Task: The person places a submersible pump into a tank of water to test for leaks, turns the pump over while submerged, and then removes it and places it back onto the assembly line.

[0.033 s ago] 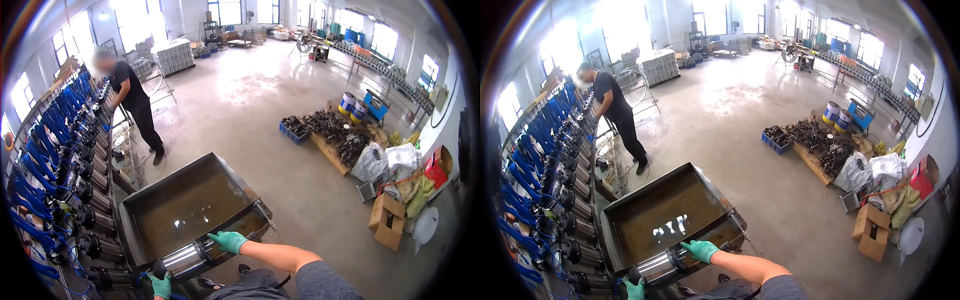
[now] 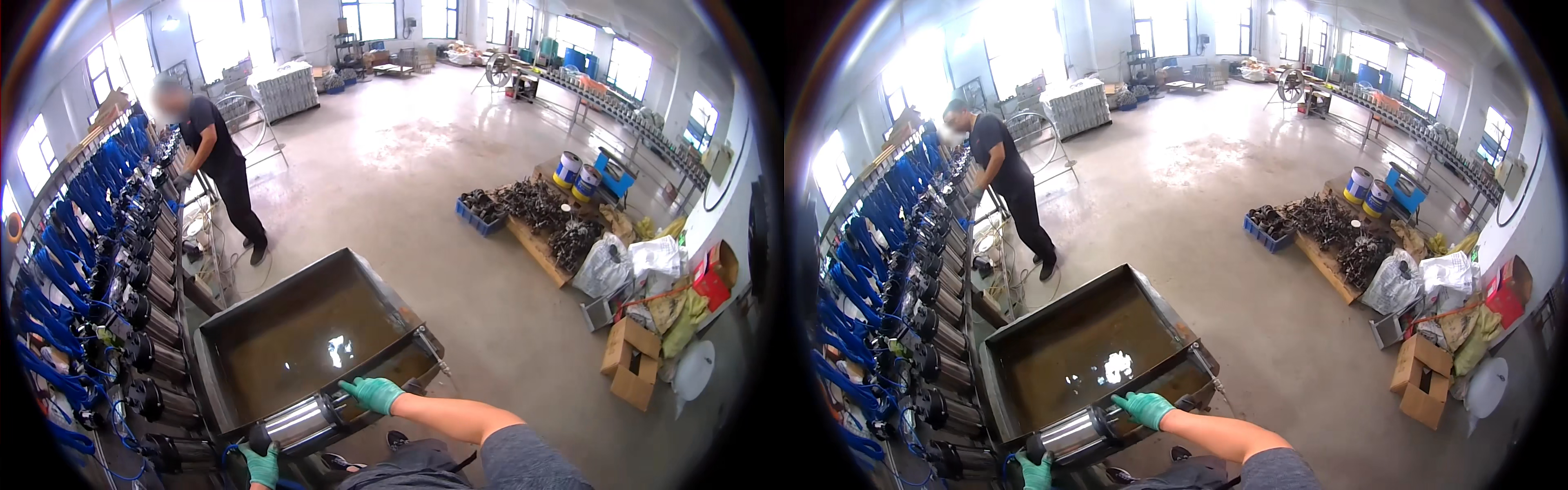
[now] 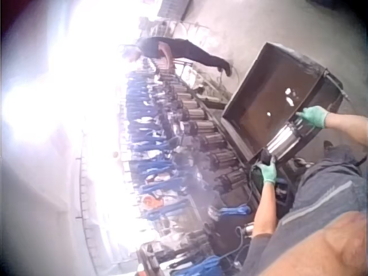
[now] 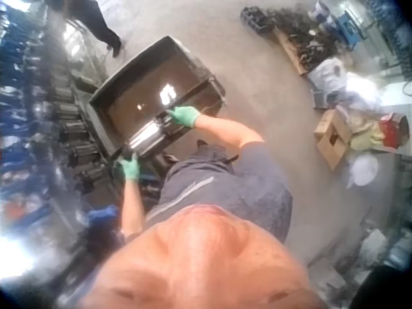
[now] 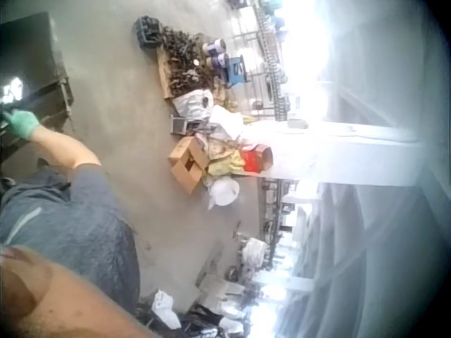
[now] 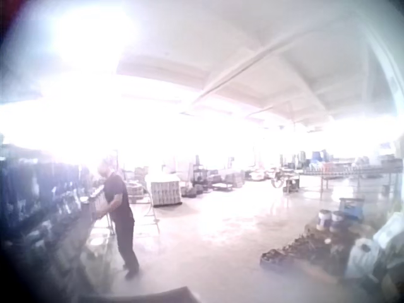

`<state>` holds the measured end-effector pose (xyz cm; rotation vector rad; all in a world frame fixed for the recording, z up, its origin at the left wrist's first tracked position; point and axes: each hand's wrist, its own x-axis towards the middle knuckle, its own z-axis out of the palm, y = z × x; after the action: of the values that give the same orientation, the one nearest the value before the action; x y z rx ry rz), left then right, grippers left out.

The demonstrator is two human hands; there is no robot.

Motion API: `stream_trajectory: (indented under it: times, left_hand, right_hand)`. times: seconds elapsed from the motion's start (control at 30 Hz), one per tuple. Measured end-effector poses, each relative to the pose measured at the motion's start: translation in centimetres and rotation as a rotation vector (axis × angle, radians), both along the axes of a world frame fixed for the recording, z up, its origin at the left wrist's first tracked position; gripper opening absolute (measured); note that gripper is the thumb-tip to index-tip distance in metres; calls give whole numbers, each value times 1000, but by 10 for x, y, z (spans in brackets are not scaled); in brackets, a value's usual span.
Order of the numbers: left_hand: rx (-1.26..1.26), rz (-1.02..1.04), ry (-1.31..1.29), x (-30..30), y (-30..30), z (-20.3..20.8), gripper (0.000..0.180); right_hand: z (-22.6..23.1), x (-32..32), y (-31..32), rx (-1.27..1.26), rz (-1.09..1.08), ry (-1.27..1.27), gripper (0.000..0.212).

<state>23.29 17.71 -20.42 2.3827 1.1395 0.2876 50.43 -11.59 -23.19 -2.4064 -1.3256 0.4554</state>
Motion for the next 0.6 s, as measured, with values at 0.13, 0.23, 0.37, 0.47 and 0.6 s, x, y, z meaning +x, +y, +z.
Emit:
stream_trajectory:
  times: [0.13, 0.23, 0.37, 0.47, 0.6]
  left_hand:
    - [-275, -136, -161, -2, 6, -19, 93]
    - [-428, 16, -319, -9, -4, -29, 101]
    - [-416, 111, -298, -1, -19, -22, 96]
    - [-494, 49, -287, 7, -21, 6, 73]
    - [-333, 22, -156, 17, -18, 13, 78]
  right_hand:
    - [-20, 4, -8, 45, 62, -195, 75]
    - [-6, 8, -7, 26, 140, -119, 75]
    - [-16, 28, -6, -98, 158, 53, 64]
    - [28, 30, 5, -217, 132, 33, 50]
    - [5, 27, -4, 174, 29, -63, 40]
